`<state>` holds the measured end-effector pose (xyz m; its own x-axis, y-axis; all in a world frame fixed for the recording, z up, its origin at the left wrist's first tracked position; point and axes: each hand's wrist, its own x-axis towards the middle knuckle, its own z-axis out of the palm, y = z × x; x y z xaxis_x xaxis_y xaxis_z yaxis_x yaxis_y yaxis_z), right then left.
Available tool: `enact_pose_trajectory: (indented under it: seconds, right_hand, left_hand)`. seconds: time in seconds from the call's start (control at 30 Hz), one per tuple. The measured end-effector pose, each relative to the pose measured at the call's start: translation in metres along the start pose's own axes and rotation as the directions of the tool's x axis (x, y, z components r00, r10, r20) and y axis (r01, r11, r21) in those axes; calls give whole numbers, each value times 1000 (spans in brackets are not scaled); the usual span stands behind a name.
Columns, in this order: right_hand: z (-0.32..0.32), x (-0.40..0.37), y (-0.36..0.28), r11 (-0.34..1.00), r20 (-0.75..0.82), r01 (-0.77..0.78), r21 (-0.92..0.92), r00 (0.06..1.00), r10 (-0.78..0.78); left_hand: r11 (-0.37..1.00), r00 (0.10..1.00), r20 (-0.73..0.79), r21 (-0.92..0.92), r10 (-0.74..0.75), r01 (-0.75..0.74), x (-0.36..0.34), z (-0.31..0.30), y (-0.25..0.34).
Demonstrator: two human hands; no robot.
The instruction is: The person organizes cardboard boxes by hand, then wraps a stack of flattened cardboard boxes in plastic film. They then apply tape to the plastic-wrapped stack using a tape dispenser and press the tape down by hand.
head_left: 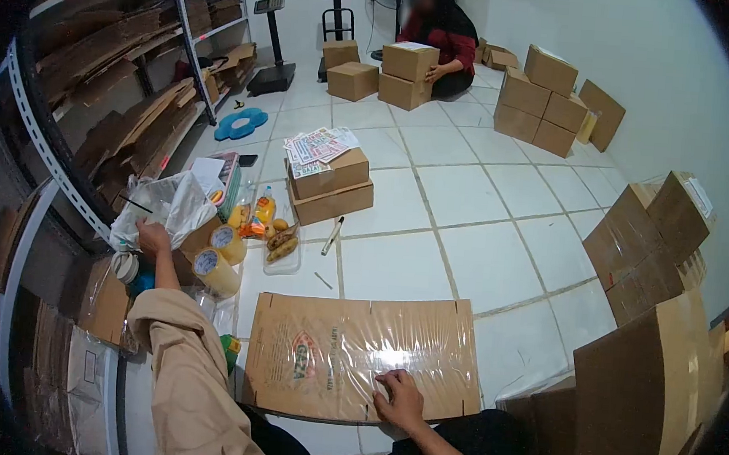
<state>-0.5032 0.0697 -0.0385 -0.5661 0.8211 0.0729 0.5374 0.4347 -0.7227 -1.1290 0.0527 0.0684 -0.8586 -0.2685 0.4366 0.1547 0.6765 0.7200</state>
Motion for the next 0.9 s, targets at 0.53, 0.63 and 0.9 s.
enact_pose_trajectory:
  seconds: [0.53,0.63,0.9]
  right_hand:
    - [-1,-4,2,999,-7,28,29,1000,-28]
    - [2,-7,7,991,25,-19,135,1000,16]
    - [0,-13,12,935,-53,-63,-348,997,48]
  left_hand:
    - [888,889,-14,-44,457,-458,-85,-18,-45]
    - [871,802,372,-42,468,-489,-207,-83,-59]
    - [950,611,767,4,196,-311,-304,-139,-111]
